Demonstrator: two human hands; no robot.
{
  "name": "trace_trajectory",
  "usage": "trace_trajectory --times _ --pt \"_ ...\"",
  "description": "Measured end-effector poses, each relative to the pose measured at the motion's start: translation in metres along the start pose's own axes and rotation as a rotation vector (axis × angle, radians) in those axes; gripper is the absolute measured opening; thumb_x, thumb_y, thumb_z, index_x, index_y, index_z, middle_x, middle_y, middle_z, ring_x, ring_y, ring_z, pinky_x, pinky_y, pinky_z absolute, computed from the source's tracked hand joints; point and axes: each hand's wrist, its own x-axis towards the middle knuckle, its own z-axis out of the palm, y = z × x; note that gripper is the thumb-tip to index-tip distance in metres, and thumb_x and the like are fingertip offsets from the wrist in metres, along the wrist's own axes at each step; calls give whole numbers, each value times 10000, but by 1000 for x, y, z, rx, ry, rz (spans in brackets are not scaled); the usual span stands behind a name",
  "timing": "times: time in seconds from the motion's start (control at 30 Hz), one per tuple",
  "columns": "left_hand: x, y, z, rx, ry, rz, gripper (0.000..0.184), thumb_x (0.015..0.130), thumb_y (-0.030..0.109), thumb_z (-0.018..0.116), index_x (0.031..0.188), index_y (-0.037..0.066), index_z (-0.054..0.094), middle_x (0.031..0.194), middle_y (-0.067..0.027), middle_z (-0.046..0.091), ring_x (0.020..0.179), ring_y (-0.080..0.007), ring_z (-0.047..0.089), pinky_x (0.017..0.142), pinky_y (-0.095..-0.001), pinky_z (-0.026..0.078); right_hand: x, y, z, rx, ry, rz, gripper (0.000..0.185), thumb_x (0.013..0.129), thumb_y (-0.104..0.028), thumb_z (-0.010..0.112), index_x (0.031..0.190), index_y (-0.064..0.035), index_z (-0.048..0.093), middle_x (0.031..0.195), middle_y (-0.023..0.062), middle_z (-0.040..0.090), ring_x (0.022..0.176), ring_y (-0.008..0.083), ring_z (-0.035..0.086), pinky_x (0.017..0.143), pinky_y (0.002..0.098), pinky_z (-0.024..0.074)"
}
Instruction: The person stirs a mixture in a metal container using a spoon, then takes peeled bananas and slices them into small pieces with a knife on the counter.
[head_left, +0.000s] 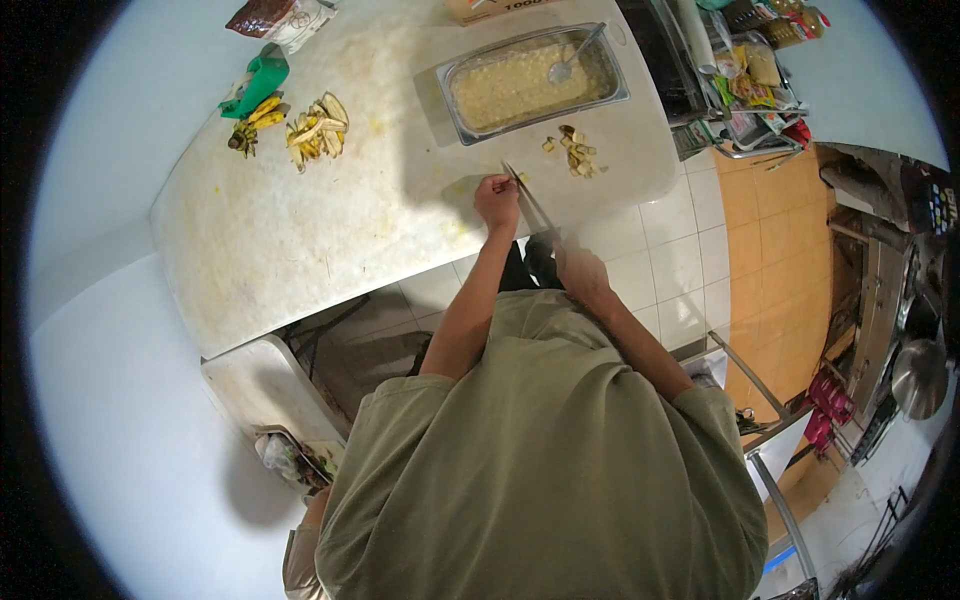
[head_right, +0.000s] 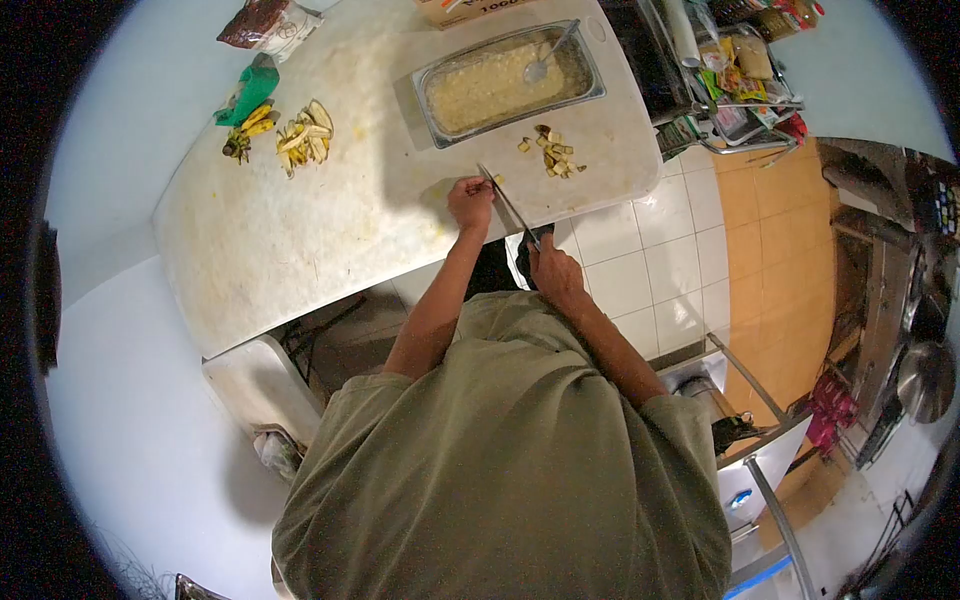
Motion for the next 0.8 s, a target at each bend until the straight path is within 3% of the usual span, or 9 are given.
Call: trace_trajectory --times 0.1,0.17,0.3,0.4,0.57,0.7,0.8 --pt "-6 14 -1 106 4 -9 104 825 -11 698 918 -35 658 750 -86 669 657 -163 665 583 -288 548 -4 2 2 -10 7 -16 366 1024 -348 467 993 15 430 639 285 630 602 474 649 511 564 516" --pt "-9 28 -3 68 -5 -52 102 812 17 719 894 -12 667 774 -86 690 688 -160 665 654 -288 539 -3 6 5 -20 29 -58 363 1024 -350 467 989 10 431 645 284 633 610 476 650 523 570 517" --pt "-7 17 -2 91 8 -30 107 812 43 731 881 -2 663 794 -89 702 718 -166 672 705 -296 534 3 -5 -12 27 -73 75 356 1025 -350 466 996 4 437 682 287 648 645 474 662 548 568 525" --pt "-7 9 -2 137 12 79 112 824 12 710 913 -36 662 752 -96 670 628 -167 655 576 -299 534 4 -7 -13 13 -114 115 350 1028 -348 456 1010 2 442 716 291 658 686 469 673 564 563 532" --pt "-1 0 -1 134 -12 100 121 822 11 708 923 -30 657 753 -107 668 619 -172 652 581 -306 536 17 21 41 -58 -117 63 325 1019 -311 459 1037 14 450 737 276 671 732 448 691 584 532 555" --pt "-5 10 -6 241 -27 180 186 821 2 694 998 -22 643 789 -121 664 646 -203 658 592 -337 540 30 -4 22 -3 -49 26 289 1010 -267 463 1033 21 456 745 255 682 729 425 701 597 500 575" --pt "-15 28 -2 186 71 72 196 828 12 691 1017 -17 646 831 -130 658 714 -243 669 625 -376 546 30 -10 9 -15 -43 69 259 1006 -241 461 1005 17 459 751 248 686 728 417 704 595 484 581"
